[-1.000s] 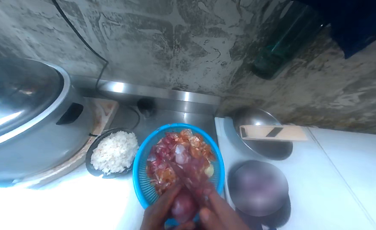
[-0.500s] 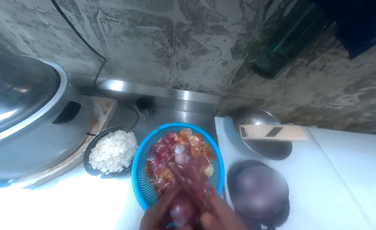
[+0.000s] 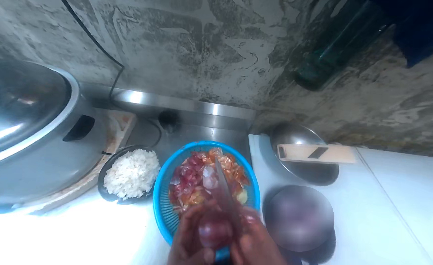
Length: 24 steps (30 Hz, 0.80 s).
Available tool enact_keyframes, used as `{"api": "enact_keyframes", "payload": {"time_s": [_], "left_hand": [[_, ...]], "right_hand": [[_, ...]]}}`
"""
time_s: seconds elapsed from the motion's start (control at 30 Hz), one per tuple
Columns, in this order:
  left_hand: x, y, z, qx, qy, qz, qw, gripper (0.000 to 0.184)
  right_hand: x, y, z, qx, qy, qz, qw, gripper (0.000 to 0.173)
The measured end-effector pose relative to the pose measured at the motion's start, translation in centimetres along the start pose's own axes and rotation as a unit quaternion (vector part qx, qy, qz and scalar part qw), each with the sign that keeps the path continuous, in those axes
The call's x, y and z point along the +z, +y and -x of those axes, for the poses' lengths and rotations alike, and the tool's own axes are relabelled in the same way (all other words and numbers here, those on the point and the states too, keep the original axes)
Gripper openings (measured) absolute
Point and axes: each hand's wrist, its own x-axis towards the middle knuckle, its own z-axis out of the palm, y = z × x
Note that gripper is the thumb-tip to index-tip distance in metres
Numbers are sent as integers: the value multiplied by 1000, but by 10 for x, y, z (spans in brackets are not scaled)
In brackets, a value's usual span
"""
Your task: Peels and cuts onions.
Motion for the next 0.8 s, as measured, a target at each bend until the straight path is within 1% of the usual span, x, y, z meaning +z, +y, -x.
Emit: {"api": "enact_keyframes", "payload": {"time_s": [0.07, 0.17, 0.27, 0.33, 0.37, 0.4, 0.47, 0.57, 0.63, 0.73, 0.8], "left_hand": [[6, -1, 4, -40, 45, 61, 996, 55], [12, 2, 6, -106, 66, 125, 984, 57], [15, 2, 5, -149, 82, 167, 971, 59], [16, 2, 4, -149, 63, 164, 973, 63], [15, 2, 4, -147, 52, 143, 977, 65], [14, 1, 4, -145, 48, 111, 982, 64], [11, -1, 6, -141, 56, 65, 986, 55], [10, -3, 7, -126, 62, 53, 989, 51], [7, -5, 9, -112, 51, 61, 990, 53], [1, -8, 10, -92, 28, 78, 992, 55], [-5, -10, 13, -79, 6, 90, 993, 58]], "right_hand": [[-1, 2, 1, -36, 28, 62, 997, 42], [-2, 7, 1, -62, 40, 109, 991, 44], [-4, 9, 3, -42, 38, 89, 994, 44], [-5, 5, 5, -21, 13, 84, 996, 44], [-6, 2, 5, -12, -5, 82, 997, 43], [-6, 0, 5, 0, -21, 69, 997, 42], [-7, -1, 5, 29, -50, -12, 998, 37], [-11, 0, 4, 60, -75, -131, 987, 35], [-11, -1, 4, 79, -76, -175, 978, 35], [-14, 1, 5, 106, -52, -230, 966, 37], [-20, 3, 5, 133, -3, -255, 958, 43]]}}
